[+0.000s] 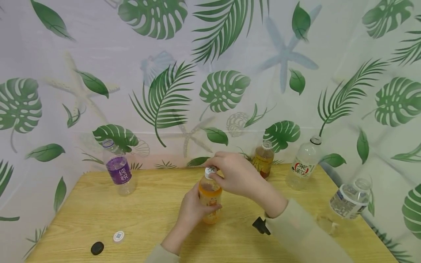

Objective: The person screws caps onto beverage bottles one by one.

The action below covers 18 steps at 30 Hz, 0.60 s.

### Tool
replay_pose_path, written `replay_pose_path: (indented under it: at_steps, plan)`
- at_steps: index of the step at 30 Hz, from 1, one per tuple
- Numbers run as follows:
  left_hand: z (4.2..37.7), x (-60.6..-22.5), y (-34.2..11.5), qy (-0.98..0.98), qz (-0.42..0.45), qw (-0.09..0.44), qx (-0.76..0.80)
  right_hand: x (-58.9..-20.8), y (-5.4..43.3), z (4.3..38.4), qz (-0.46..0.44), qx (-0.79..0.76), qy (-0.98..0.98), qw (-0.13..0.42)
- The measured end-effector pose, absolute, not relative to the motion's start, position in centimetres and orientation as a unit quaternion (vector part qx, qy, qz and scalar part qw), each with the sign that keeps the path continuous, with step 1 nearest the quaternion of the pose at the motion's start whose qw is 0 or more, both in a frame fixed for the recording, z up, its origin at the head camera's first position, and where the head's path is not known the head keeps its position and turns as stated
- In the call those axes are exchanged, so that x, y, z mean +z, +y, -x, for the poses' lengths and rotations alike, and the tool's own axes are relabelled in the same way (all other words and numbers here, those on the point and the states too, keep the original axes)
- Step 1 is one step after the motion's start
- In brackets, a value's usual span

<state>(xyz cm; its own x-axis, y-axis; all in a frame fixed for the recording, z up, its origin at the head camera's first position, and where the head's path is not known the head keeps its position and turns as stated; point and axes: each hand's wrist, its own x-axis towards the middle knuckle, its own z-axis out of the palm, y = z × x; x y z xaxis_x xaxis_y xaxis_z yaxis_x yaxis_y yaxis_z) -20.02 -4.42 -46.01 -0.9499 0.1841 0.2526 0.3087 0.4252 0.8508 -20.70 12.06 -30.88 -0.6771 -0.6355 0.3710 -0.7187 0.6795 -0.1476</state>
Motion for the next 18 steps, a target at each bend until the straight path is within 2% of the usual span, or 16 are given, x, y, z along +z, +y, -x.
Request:
replay_pose_path:
  at_steps: [7, 18]
  plan:
    - [20.2, -46.1, -4.5, -0.844, 0.153, 0.071, -0.509, -31.4, 11.6, 20.4, -0.353, 0.155, -0.907, 0.168]
    - [20.0, -46.0, -4.4, -0.842, 0.143, 0.059, -0.518, -33.5, 13.6, 20.6, -0.308, 0.289, -0.896, 0.135]
